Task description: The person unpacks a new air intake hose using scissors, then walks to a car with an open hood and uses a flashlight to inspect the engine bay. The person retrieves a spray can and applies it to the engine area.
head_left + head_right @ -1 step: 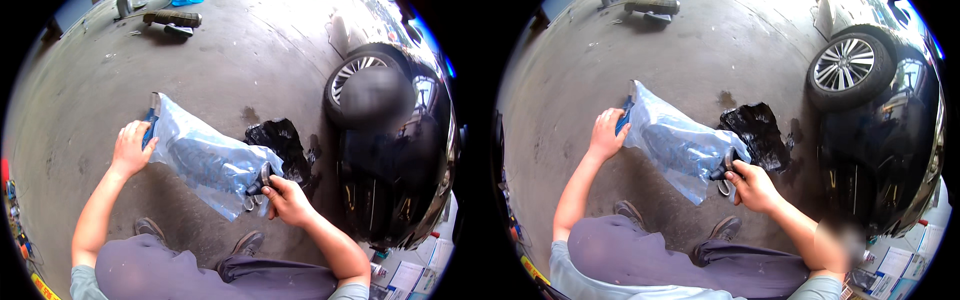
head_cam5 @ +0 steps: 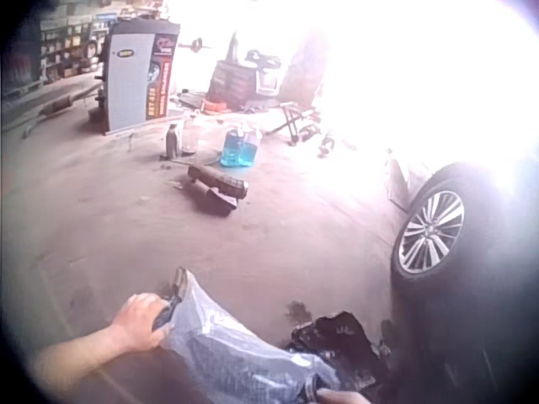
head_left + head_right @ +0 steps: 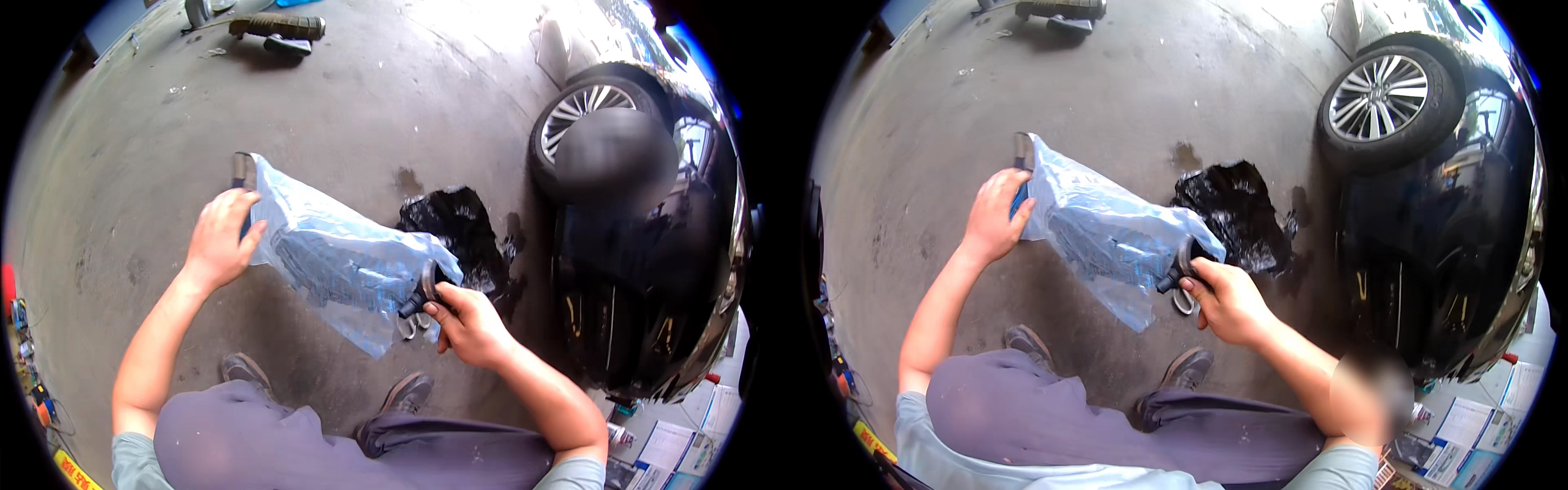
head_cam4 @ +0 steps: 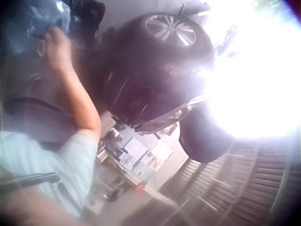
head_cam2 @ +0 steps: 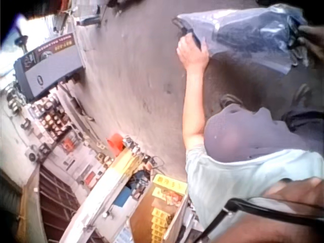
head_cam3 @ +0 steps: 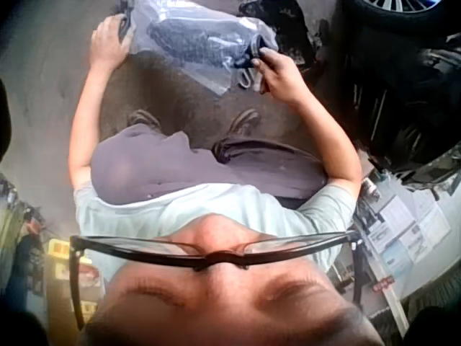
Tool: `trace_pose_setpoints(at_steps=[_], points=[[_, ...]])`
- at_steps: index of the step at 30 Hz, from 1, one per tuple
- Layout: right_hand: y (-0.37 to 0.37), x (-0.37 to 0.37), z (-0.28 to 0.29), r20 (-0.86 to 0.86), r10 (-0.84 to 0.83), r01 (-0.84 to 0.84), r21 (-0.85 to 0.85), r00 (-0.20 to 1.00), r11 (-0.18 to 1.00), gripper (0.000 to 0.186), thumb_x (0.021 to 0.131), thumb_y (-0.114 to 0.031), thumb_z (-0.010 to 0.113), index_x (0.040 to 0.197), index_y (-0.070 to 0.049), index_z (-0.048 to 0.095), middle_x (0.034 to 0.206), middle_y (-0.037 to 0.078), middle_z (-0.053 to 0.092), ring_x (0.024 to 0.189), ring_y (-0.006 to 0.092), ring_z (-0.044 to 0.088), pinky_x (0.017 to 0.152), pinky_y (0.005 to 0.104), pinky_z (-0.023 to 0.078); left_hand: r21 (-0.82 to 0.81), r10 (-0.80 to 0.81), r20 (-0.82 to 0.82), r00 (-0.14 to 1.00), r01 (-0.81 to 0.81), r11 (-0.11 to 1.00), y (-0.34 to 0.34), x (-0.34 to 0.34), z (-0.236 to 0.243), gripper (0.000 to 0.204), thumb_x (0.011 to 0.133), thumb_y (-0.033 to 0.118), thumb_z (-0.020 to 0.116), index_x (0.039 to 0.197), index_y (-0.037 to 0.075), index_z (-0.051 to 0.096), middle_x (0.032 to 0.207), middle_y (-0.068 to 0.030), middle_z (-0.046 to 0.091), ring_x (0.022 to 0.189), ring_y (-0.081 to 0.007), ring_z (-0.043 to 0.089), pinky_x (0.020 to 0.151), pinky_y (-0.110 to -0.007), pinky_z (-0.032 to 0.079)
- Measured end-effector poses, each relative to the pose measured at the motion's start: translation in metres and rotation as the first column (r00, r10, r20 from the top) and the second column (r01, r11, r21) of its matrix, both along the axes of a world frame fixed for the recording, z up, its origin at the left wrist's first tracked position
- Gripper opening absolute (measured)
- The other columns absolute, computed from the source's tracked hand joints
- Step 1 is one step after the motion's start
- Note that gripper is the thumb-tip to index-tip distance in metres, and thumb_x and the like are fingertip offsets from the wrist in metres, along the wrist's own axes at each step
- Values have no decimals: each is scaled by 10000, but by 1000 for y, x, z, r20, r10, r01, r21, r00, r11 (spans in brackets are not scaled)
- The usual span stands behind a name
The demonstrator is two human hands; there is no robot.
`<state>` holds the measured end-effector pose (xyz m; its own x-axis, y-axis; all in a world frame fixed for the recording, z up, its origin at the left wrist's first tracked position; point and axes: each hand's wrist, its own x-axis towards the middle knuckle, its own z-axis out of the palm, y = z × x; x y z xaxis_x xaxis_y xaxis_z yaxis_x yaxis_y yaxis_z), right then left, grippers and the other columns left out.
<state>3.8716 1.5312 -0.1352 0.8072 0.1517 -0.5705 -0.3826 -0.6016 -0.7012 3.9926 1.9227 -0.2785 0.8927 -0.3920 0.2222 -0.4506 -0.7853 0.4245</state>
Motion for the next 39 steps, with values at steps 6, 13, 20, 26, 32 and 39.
trace_pose_setpoints(at_steps=[6,13,20,26,32,39], points=[[12,-8,15,314,532,-396,-405,786,824,145,1050,-187,670,1089,-57,617,971,163,679,787,405,707,648,497,555,-456,-558,-433,708,363,813,-112,-12,46,555,1100,373,613,1567,88,518,1526,-219,585,1415,-395,567,1207,-489,429],[-12,-17,47,311,595,-483,-367,741,795,169,1060,-238,644,1096,-76,616,1037,108,684,791,370,721,660,478,571,-264,-455,-730,510,404,876,-132,-11,30,469,1159,476,450,1261,84,685,1134,-250,751,1158,-457,693,989,-526,532],[-74,-42,20,663,189,-87,-184,724,979,238,899,41,741,1109,-45,668,984,108,692,763,327,721,651,386,583,-234,-353,-841,410,314,920,-130,3,14,737,1123,670,396,1469,70,646,1382,-223,712,1335,-386,641,1151,-477,460],[-106,-52,11,570,-188,158,103,800,982,85,1037,52,641,1111,17,664,928,79,640,746,150,678,663,300,566,-523,-512,-849,-131,70,849,-98,-2,-8,1009,902,684,736,1639,57,452,1599,-135,554,1467,-270,491,1260,-442,343],[-144,-70,-3,471,-449,372,252,760,894,102,1109,-63,597,1097,2,675,915,26,619,735,95,619,651,272,540,-59,-47,-998,-38,442,895,-63,13,12,844,774,436,986,1451,47,664,1367,-99,747,1276,-242,669,1157,-409,482],[-138,-68,10,434,-333,272,198,837,942,101,1094,-59,610,1064,-1,688,877,29,605,667,98,611,600,275,526,922,634,-388,669,283,266,189,132,-2,1102,479,520,1086,1383,13,713,1379,-194,735,1302,-346,693,1133,-464,544]])
